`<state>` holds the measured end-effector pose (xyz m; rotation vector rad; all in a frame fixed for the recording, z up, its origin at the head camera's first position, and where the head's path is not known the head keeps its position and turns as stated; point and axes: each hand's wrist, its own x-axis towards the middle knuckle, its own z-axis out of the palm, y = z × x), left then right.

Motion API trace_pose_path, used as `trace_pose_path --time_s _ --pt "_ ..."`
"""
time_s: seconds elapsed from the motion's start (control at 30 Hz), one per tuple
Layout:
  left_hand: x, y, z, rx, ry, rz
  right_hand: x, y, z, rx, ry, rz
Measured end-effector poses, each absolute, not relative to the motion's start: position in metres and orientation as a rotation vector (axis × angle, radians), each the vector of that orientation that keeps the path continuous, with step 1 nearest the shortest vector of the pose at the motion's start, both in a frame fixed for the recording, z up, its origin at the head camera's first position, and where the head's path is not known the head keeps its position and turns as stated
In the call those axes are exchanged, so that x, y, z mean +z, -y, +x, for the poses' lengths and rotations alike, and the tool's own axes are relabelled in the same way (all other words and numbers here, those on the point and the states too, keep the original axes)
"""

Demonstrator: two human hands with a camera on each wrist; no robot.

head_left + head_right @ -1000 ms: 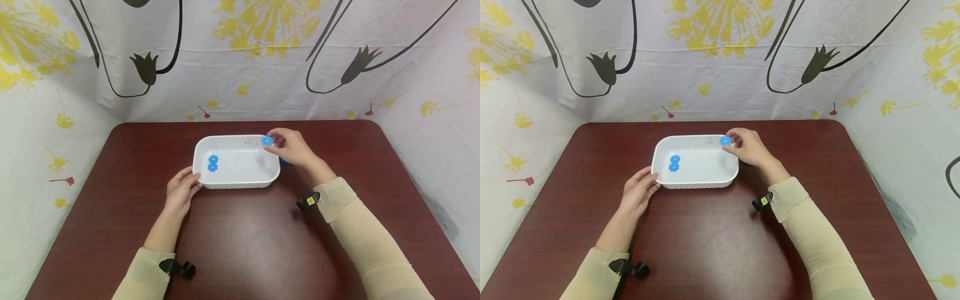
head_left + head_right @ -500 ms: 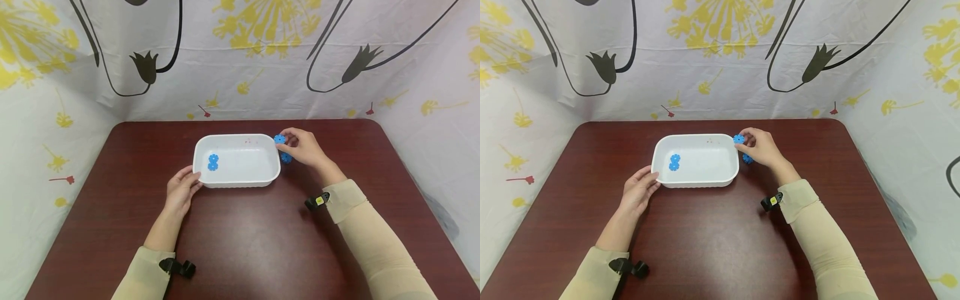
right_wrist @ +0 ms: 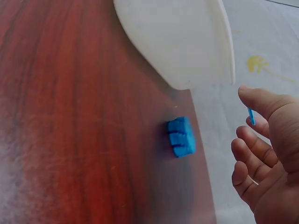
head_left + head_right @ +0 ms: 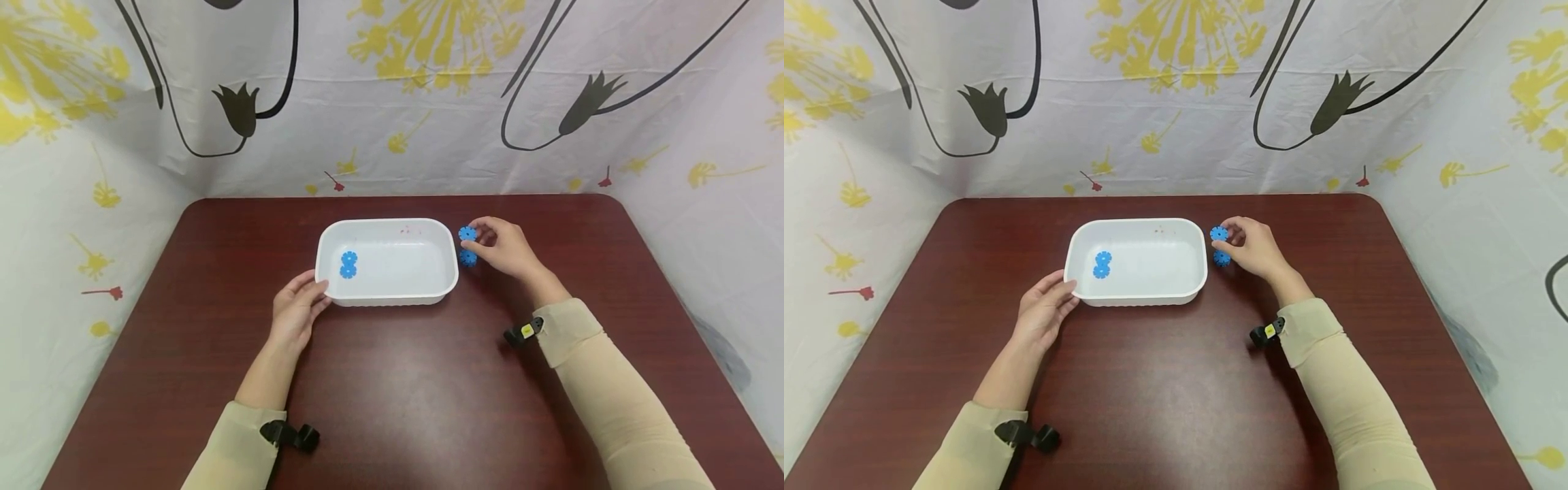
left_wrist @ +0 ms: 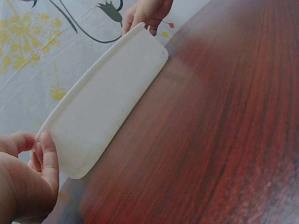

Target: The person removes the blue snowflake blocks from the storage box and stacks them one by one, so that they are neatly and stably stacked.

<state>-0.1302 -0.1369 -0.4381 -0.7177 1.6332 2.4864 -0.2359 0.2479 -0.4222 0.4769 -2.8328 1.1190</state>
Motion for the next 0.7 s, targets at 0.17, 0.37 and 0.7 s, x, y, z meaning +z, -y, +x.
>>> trace_pose_path --time_s 0.17,0.37,0.7 --pt "-0.439 0.137 -0.13 2.49 -1.632 -0.719 -0.429 -0.251 -0.235 1.11 2.861 0.445" --pt "-0.439 0.137 -0.13 2.505 -1.624 -0.724 -0.437 -0.253 -0.234 1.119 2.875 0.445" --pt "-0.438 0.137 -0.13 2.479 -1.64 -0.722 -0.45 -0.259 -0.233 1.116 2.935 0.451"
